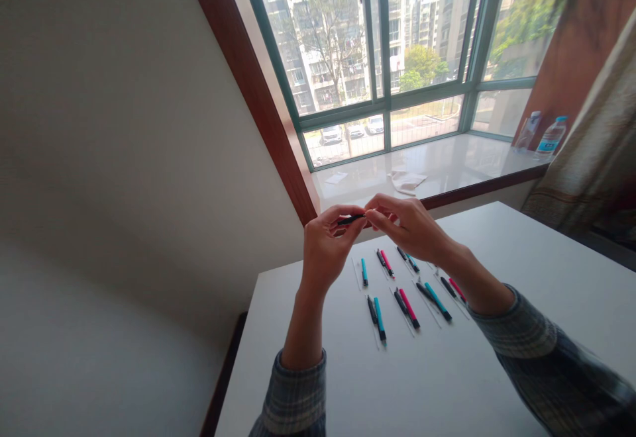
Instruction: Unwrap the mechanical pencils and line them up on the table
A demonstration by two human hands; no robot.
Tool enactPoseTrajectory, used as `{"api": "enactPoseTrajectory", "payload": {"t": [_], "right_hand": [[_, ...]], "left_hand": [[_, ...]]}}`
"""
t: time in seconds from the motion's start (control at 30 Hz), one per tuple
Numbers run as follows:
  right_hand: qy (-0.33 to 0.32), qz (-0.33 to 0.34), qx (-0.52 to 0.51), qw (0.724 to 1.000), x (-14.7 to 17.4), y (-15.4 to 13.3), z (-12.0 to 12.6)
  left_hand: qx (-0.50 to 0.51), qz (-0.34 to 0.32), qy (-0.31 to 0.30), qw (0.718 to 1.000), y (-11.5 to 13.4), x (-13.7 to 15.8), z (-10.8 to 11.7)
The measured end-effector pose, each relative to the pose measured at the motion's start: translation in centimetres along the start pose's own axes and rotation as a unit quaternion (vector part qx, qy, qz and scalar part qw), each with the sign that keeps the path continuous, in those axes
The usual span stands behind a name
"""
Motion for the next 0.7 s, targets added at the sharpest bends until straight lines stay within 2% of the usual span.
{"api": "enactPoseTrajectory", "payload": {"t": [0.7], "right_hand": [[-0.023,-0.009,0.022,0.999,0.18,0.01,-0.05]], "left_hand": [[-0.029,-0.004,-0.015,0.999,-0.61,0.26,-0.22]]}}
Point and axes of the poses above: each hand's wrist, its own x-axis away from the middle knuckle, its own z-axis out of the back of the hand, y = z × x, the point moved 8 cm from there along -x, towards the middle knuckle, and after that the axes turned 12 degrees about -x, right-handed, at the moved point
